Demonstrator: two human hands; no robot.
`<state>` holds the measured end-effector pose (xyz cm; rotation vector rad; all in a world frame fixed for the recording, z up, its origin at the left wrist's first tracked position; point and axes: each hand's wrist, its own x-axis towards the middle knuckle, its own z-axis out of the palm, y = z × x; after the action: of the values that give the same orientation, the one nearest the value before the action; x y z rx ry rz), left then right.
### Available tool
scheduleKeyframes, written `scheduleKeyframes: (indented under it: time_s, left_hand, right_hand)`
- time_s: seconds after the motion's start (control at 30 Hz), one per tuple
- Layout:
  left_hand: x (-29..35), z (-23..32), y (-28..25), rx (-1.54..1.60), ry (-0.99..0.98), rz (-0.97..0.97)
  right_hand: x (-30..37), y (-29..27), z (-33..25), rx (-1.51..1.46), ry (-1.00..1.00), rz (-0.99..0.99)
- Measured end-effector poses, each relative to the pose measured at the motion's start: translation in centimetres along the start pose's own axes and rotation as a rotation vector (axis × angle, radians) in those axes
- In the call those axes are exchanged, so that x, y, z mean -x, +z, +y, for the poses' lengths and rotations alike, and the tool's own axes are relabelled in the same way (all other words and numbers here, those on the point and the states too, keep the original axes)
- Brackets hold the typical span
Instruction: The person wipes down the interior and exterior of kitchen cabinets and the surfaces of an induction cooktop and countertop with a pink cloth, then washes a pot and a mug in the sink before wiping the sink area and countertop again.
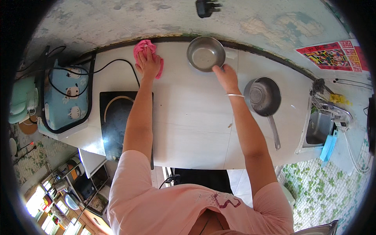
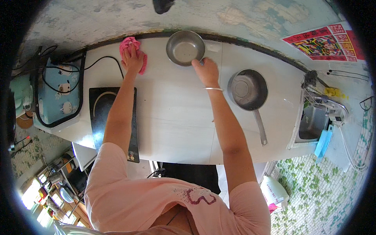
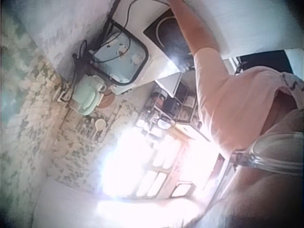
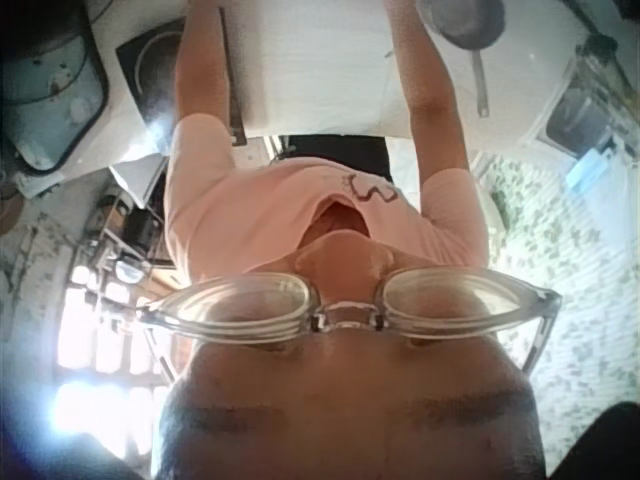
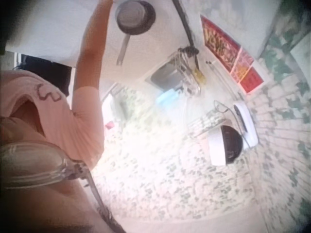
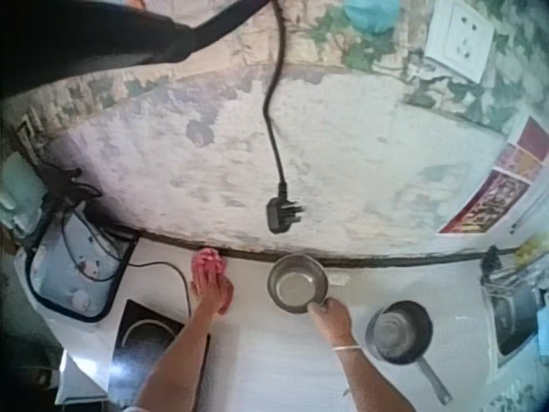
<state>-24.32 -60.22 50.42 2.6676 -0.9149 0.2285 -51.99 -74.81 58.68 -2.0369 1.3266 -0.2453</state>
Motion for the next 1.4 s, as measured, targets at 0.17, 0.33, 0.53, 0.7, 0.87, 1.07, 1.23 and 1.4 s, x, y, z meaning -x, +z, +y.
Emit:
scheduleKeyframes:
  time_s: [0.17,0.33,0.53,0.7,0.87,1.07,1.23,1.4]
  left_hand:
    - [2.1,3.6,1.7,0.007,0.069,-0.059]
    - [5.5,10.6,2.3,0.136,0.444,-0.165]
    - [11.6,23.2,1.6,0.354,0.844,-0.337]
    - [12.1,14.3,2.6,0.284,0.750,-0.305]
    - [12.7,7.5,-0.4,0.193,0.317,-0.217]
    - [26.5,3.5,-3.2,-0.043,0.346,-0.068]
    - [34.7,12.6,-11.4,0.075,0.376,-0.335]
    - [30.1,10.6,-13.8,0.469,0.002,-0.213]
  right_hand:
    - [8.7,-1.1,4.7,-0.486,0.162,-0.229]
    - [23.4,-5.8,5.1,-0.887,0.393,-0.326]
    - [34.2,-19.8,15.0,-0.960,0.338,0.126]
    - [34.0,-27.5,18.7,-0.849,0.634,0.544]
    - [35.6,-33.2,29.5,-0.870,0.714,0.613]
    - [31.3,-32.5,38.1,-0.960,0.782,0.587]
    - [28.6,-30.4,43.7,-1.023,0.701,0.455]
    - [25.9,-29.2,42.4,-0.945,0.765,0.312]
